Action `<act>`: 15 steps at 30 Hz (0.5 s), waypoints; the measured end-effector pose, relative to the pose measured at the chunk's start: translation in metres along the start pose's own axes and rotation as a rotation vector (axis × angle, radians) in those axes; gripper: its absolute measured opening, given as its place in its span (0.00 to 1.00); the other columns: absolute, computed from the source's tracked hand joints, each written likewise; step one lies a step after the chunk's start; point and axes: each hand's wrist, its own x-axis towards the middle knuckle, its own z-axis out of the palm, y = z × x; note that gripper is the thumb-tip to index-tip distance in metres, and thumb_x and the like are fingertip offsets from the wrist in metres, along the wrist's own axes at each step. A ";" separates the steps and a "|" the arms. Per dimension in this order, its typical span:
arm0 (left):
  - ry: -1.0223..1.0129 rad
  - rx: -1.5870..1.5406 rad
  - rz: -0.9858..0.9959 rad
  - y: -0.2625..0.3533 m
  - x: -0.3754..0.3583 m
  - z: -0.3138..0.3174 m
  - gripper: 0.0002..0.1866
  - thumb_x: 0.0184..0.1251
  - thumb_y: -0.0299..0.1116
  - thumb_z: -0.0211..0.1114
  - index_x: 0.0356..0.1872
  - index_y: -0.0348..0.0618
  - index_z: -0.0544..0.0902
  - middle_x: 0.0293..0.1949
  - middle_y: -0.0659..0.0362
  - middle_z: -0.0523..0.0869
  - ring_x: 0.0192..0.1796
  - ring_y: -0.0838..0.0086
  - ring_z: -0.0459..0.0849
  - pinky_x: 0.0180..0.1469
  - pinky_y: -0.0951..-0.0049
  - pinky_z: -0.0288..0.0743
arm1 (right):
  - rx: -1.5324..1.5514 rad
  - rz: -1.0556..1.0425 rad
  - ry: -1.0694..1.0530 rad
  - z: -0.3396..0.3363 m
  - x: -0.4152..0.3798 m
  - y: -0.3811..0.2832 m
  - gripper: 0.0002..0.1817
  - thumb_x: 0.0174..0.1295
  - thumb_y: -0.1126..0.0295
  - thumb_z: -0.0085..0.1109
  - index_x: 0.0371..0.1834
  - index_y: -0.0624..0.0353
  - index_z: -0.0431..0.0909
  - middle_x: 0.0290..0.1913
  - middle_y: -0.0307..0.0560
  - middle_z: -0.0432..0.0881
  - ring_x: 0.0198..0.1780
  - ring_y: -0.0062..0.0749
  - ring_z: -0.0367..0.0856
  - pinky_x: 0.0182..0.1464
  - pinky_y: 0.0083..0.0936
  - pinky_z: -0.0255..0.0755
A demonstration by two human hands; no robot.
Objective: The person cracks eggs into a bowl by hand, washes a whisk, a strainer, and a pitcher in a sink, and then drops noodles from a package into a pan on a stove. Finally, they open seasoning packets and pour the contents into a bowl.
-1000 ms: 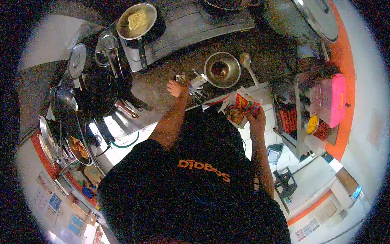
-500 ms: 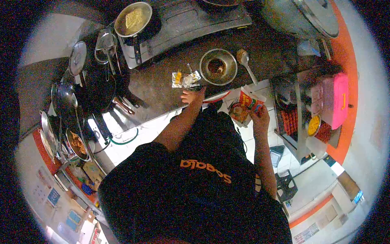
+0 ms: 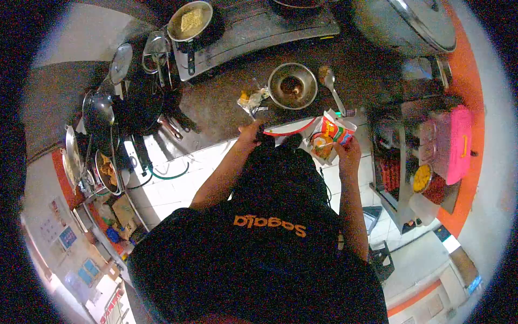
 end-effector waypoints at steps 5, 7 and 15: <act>-0.324 -0.087 0.036 0.006 -0.067 -0.046 0.32 0.51 0.46 0.69 0.54 0.47 0.63 0.33 0.60 0.76 0.37 0.69 0.75 0.37 0.63 0.70 | -0.051 0.011 -0.048 -0.005 0.017 0.019 0.20 0.52 0.77 0.59 0.50 0.64 0.71 0.45 0.44 0.80 0.46 0.26 0.77 0.52 0.24 0.69; -0.294 -0.045 0.047 0.003 -0.079 -0.060 0.25 0.54 0.46 0.67 0.49 0.50 0.69 0.30 0.63 0.76 0.34 0.72 0.74 0.35 0.66 0.71 | -0.033 -0.008 -0.060 -0.002 0.023 0.021 0.20 0.52 0.77 0.59 0.50 0.64 0.71 0.45 0.44 0.80 0.46 0.26 0.77 0.52 0.24 0.69; 0.194 0.255 0.568 -0.026 0.004 -0.135 0.38 0.47 0.37 0.74 0.56 0.36 0.60 0.47 0.47 0.77 0.49 0.63 0.78 0.48 0.62 0.73 | 0.022 0.031 -0.202 0.038 0.032 0.020 0.20 0.52 0.78 0.58 0.51 0.64 0.71 0.45 0.44 0.79 0.46 0.25 0.77 0.52 0.24 0.69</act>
